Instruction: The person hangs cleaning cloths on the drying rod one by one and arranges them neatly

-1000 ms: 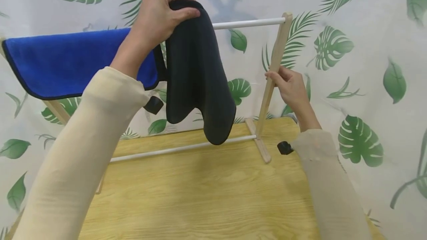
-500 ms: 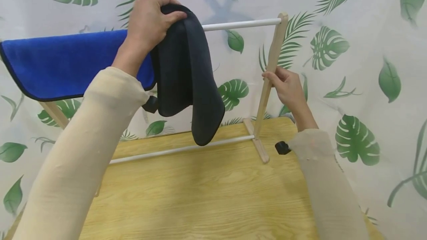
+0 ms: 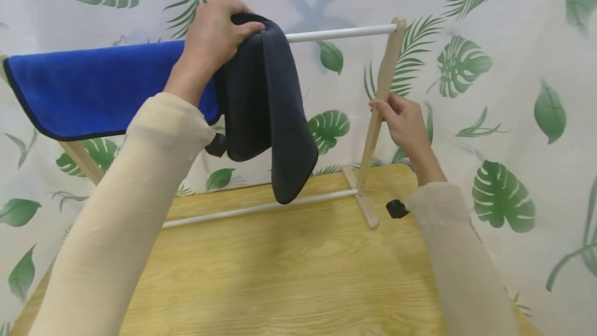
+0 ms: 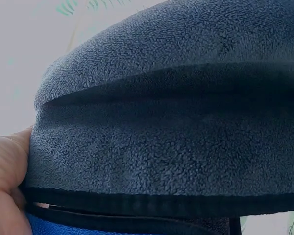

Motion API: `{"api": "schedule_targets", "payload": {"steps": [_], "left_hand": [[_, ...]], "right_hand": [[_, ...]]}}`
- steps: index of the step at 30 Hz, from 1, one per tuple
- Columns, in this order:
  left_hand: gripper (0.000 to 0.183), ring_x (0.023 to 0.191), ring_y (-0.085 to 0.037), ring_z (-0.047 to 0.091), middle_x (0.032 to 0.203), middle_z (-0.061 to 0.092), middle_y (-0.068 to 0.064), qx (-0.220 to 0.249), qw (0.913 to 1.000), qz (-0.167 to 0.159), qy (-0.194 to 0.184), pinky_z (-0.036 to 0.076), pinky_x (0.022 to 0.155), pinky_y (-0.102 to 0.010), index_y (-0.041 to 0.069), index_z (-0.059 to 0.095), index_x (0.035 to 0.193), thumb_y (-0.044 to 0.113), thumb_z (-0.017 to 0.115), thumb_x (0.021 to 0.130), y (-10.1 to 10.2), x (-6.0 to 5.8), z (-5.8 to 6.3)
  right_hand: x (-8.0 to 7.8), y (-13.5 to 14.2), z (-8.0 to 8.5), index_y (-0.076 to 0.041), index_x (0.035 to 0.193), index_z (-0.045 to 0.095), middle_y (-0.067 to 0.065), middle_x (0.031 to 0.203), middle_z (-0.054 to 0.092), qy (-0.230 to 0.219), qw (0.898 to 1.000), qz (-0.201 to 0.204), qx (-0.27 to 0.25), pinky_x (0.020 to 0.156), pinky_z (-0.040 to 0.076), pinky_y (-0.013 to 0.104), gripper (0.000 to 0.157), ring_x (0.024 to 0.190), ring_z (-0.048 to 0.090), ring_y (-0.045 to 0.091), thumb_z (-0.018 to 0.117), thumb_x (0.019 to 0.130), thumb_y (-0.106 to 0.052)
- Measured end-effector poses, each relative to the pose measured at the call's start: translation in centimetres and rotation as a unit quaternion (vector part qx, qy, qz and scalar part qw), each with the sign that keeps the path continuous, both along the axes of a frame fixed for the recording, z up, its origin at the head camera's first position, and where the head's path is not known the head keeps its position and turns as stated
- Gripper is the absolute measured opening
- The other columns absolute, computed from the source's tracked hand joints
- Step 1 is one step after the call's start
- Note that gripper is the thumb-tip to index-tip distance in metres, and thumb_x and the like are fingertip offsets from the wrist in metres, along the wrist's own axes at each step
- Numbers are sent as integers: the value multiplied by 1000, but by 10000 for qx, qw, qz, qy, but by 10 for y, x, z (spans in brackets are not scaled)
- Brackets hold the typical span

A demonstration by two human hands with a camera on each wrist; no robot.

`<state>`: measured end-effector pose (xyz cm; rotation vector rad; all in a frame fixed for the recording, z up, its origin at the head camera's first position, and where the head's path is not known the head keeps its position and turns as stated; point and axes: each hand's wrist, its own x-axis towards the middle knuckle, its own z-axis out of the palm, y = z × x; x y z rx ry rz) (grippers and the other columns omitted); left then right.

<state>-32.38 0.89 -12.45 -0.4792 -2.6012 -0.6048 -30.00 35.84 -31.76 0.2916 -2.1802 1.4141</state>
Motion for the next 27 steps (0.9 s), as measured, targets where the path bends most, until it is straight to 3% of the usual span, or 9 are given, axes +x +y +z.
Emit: {"api": "schedule_targets", "payload": {"steps": [6, 11, 14, 17, 19, 22, 27], "left_hand": [[41, 105, -19, 60, 125, 69, 0, 33, 9999, 23, -143, 49, 94, -34, 23, 67, 137, 46, 56, 105, 1, -1, -2], [41, 102, -18, 59, 123, 69, 0, 84, 9998, -9, -198, 49, 91, -33, 24, 68, 137, 46, 56, 105, 2, -1, -3], [41, 101, -18, 59, 123, 69, 1, 85, 9998, 17, -195, 49, 87, -33, 25, 68, 137, 47, 56, 105, 3, -1, -3], [41, 100, -18, 59, 123, 69, 0, 87, 9998, 13, -189, 50, 86, -32, 25, 68, 138, 47, 56, 105, 3, -1, -3], [41, 100, -18, 59, 123, 69, 0, 104, 9998, 3, -196, 50, 86, -32, 25, 67, 138, 47, 56, 105, 4, -1, -3], [41, 99, -17, 58, 123, 69, 0, 140, 9997, 2, -222, 50, 86, -32, 25, 67, 138, 46, 56, 105, 4, -2, -3], [42, 99, -17, 58, 122, 69, 0, 149, 9996, 7, -239, 49, 85, -32, 25, 67, 139, 47, 56, 105, 4, -3, -1]], "right_hand": [[-1, -2, -5, 5, 118, 73, 1, 105, 76, 269, 9994, -21, -229, 78, 53, 20, 31, 91, 65, 14, 62, 106, -20], [4, -3, -5, 6, 125, 70, -5, 105, 74, 191, 9990, -109, -397, 80, 51, 18, 33, 91, 64, 12, 62, 106, -20], [7, -9, -4, 4, 128, 68, -9, 103, 70, 551, 9932, -785, -654, 80, 50, 17, 34, 91, 65, 8, 67, 103, -20], [11, -16, -4, -1, 121, 70, -9, 97, 66, 1170, 9737, -1565, -1171, 78, 48, 17, 26, 86, 63, 5, 70, 100, -17], [20, -25, -1, -3, 111, 71, -8, 91, 64, 1506, 9605, -1817, -1473, 75, 46, 20, 16, 80, 60, 6, 70, 99, -14], [26, -36, -1, 0, 106, 72, -7, 86, 65, 1677, 9567, -1713, -1652, 72, 47, 19, 12, 74, 59, 7, 68, 100, -10], [26, -51, -10, 6, 108, 71, -2, 88, 69, 1485, 9685, -1156, -1632, 72, 53, 17, 17, 75, 64, 10, 66, 102, -9]]}}
